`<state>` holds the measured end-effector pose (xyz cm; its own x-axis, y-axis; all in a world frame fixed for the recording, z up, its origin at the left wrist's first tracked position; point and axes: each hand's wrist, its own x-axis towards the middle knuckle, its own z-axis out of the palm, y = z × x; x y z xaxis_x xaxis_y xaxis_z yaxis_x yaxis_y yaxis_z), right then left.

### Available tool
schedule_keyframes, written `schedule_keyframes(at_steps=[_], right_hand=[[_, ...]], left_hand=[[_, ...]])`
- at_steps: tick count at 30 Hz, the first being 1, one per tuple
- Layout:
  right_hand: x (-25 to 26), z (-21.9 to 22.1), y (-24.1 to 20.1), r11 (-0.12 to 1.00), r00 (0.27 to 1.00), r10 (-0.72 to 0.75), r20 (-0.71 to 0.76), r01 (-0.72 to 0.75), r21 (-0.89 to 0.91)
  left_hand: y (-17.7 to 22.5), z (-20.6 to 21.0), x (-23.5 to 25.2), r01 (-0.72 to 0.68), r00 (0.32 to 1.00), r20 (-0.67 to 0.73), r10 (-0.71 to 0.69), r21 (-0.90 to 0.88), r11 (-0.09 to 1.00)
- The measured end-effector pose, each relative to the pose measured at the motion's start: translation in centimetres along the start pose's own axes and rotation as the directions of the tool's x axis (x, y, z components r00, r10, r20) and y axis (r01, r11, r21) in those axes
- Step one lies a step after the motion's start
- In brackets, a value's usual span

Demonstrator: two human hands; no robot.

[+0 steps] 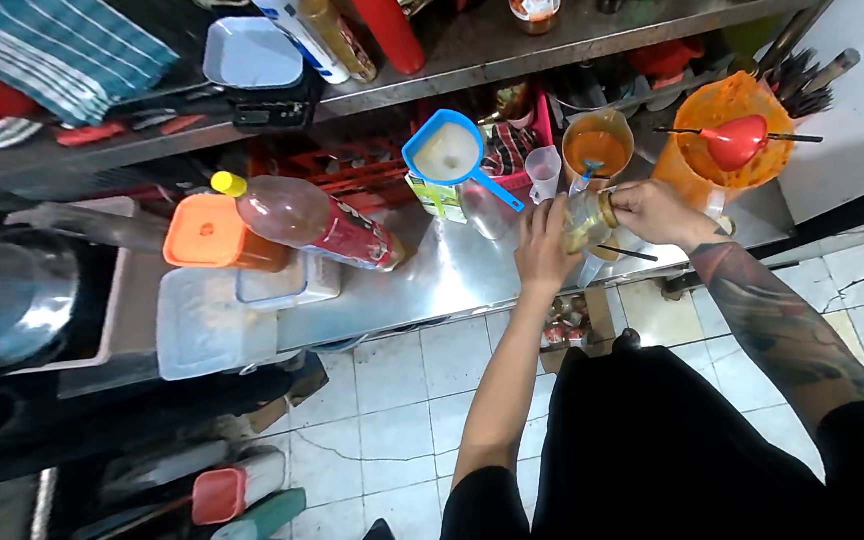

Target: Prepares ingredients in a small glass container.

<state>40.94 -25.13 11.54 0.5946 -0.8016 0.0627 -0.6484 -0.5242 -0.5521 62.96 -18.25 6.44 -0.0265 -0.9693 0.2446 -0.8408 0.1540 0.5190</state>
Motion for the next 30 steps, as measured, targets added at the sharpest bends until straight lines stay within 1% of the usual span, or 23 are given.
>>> schedule_keyframes(at_steps=[2, 4, 7, 10, 14, 18, 26, 30], right_hand=[[0.4, 0.0, 0.0, 0.986, 0.995, 0.085, 0.059, -0.092, 0.136], [0.6, 0.2, -0.1, 0.954, 0.984, 0.155, 0.085, -0.171, 0.246], [0.8, 0.7, 0.0, 0.905, 0.973, 0.209, 0.092, -0.229, 0.359], [0.8, 1.0, -0.3, 0.864, 0.963, 0.257, 0.075, -0.264, 0.430], [0.7, 1.0, -0.4, 0.817, 0.950, 0.307, 0.059, -0.295, 0.495], [0.6, 1.0, 0.5, 0.785, 0.937, 0.348, 0.021, -0.303, 0.541], [-0.2, -0.1, 1.2, 0.733, 0.889, 0.458, -0.018, -0.366, 0.574], [-0.9, -0.9, 1.7, 0.720, 0.872, 0.486, -0.059, -0.361, 0.593]], left_hand=[[-0.1, 0.1, -0.1, 0.003, 1.000, -0.005, -0.003, 0.013, 1.000], [-0.2, 0.2, -0.1, 0.006, 1.000, -0.005, -0.006, 0.030, 1.000], [-0.3, 0.1, 0.1, 0.020, 1.000, 0.008, -0.021, 0.049, 0.999], [-0.5, 0.0, 0.2, 0.024, 1.000, 0.014, -0.026, 0.075, 0.997], [-0.7, 0.1, 0.3, 0.030, 0.999, 0.021, -0.032, 0.092, 0.995], [-0.8, 0.2, 0.5, 0.055, 0.998, 0.034, -0.058, 0.105, 0.993], [-1.6, 0.5, 0.8, 0.060, 0.998, 0.007, -0.061, 0.093, 0.994], [-1.9, 0.2, 0.8, 0.069, 0.998, 0.005, -0.070, 0.071, 0.995]])
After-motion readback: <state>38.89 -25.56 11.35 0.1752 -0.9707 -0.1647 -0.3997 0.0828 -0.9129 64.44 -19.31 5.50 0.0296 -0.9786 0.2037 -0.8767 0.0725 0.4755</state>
